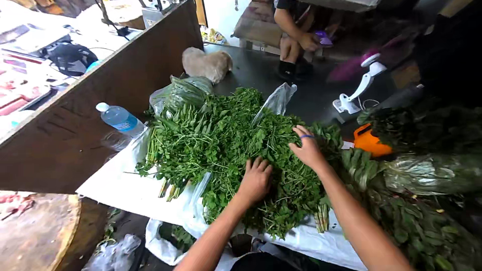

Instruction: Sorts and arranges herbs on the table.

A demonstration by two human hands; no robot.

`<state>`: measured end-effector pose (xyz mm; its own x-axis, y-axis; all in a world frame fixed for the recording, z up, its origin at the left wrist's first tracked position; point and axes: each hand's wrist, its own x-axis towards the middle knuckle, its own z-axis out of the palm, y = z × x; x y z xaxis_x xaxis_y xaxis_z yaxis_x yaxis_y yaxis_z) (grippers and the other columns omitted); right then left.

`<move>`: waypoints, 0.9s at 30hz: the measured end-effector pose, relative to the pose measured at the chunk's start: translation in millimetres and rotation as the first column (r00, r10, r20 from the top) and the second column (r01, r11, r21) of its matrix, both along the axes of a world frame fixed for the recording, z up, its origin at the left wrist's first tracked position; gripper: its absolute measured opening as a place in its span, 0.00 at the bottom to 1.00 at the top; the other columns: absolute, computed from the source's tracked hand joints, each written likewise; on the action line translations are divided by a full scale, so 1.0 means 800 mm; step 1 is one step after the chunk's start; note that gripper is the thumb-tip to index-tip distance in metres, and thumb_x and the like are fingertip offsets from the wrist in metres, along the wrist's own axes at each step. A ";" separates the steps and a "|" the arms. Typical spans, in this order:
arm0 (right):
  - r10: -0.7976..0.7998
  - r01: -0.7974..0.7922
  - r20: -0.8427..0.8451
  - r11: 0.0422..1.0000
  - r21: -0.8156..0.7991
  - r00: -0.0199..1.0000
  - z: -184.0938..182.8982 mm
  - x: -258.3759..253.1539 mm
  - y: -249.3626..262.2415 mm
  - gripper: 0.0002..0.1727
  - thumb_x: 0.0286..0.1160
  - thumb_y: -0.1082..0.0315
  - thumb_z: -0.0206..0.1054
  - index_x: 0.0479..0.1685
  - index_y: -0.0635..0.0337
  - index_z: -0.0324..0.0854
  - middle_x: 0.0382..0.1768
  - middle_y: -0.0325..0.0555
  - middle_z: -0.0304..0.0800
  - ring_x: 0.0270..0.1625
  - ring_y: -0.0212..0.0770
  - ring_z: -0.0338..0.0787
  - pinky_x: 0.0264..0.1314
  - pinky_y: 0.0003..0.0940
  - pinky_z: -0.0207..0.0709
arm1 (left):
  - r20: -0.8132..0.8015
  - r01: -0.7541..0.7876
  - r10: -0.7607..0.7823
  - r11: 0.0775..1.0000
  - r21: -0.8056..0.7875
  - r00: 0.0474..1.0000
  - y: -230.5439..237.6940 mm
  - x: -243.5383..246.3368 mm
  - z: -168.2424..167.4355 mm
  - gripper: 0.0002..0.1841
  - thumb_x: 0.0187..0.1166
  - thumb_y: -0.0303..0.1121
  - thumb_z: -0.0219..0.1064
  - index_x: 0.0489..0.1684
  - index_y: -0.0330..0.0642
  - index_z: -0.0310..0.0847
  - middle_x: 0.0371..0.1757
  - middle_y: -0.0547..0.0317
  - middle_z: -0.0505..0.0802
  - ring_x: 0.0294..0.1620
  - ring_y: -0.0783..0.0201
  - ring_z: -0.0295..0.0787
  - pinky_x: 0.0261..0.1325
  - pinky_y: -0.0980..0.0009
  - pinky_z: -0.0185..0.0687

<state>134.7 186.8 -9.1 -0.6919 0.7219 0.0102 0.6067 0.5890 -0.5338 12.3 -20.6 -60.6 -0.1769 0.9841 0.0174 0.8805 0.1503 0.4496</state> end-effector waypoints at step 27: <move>-0.122 0.109 -0.176 0.991 -0.081 0.977 0.020 0.056 0.021 0.26 0.83 0.58 0.65 0.75 0.64 0.78 0.82 0.58 0.73 0.85 0.52 0.71 0.88 0.52 0.64 | -0.244 -0.070 0.149 0.950 0.306 0.958 0.052 -0.095 0.100 0.13 0.77 0.30 0.66 0.56 0.41 0.89 0.75 0.39 0.83 0.79 0.37 0.75 0.79 0.35 0.67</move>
